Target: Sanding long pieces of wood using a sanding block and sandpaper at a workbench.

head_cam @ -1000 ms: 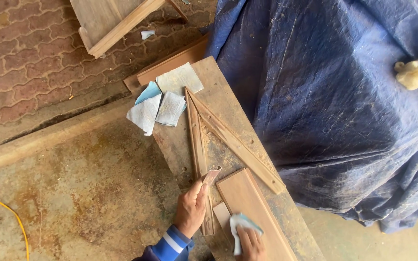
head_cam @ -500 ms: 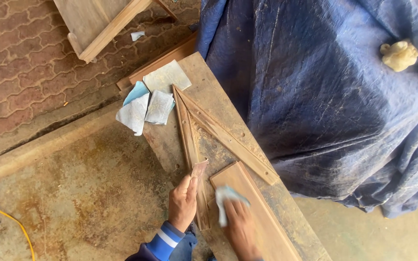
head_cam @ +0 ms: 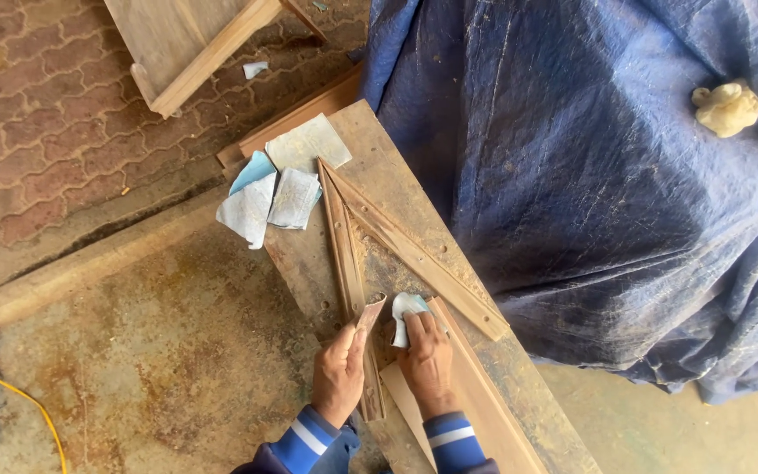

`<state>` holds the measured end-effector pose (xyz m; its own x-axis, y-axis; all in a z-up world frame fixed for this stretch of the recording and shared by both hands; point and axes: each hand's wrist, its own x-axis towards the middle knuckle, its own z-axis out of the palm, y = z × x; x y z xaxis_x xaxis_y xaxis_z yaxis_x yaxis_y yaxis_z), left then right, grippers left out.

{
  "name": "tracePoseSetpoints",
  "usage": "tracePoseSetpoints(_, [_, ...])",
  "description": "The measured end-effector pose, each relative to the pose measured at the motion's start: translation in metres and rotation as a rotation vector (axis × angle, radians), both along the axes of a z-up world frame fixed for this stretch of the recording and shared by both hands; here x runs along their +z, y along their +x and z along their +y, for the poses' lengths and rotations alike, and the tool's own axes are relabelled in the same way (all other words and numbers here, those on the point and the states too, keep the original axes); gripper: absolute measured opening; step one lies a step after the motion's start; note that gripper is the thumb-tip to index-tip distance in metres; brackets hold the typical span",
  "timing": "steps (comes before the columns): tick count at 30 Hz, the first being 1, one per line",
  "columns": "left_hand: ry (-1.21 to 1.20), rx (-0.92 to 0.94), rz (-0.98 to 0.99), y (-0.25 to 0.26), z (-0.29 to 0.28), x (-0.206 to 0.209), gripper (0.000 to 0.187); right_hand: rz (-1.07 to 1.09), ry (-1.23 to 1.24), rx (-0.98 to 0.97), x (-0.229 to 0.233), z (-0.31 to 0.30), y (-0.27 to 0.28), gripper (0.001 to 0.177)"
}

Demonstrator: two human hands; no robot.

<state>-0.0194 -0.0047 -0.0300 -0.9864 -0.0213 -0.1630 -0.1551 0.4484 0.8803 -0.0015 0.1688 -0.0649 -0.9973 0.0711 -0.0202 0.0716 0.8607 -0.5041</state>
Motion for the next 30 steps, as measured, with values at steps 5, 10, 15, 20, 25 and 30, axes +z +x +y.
tracePoseSetpoints(5, [0.072, 0.002, 0.063, -0.005, 0.0, 0.004, 0.025, 0.119, 0.047, 0.121, 0.003, 0.028, 0.075, 0.042])
tracePoseSetpoints(10, [0.085, 0.006, -0.003, -0.002, -0.004, -0.009, 0.023, 0.131, 0.051, 0.0, -0.096, 0.069, 0.166, 0.032])
tracePoseSetpoints(15, [0.034, -0.001, -0.007, 0.001, 0.0, -0.012, 0.023, 0.026, 0.084, 0.12, 0.002, -0.005, 0.032, 0.054])
tracePoseSetpoints(20, [0.08, 0.039, 0.125, -0.001, 0.002, 0.012, 0.026, 0.046, -0.108, 0.087, 0.031, -0.018, -0.005, 0.055])
tracePoseSetpoints(25, [0.08, 0.043, 0.016, -0.005, 0.002, 0.011, 0.026, 0.186, -0.049, 0.081, -0.05, 0.029, 0.123, 0.044])
tracePoseSetpoints(30, [0.039, 0.042, -0.048, -0.005, 0.002, 0.002, 0.027, 0.225, -0.041, 0.008, -0.028, 0.006, 0.088, 0.034])
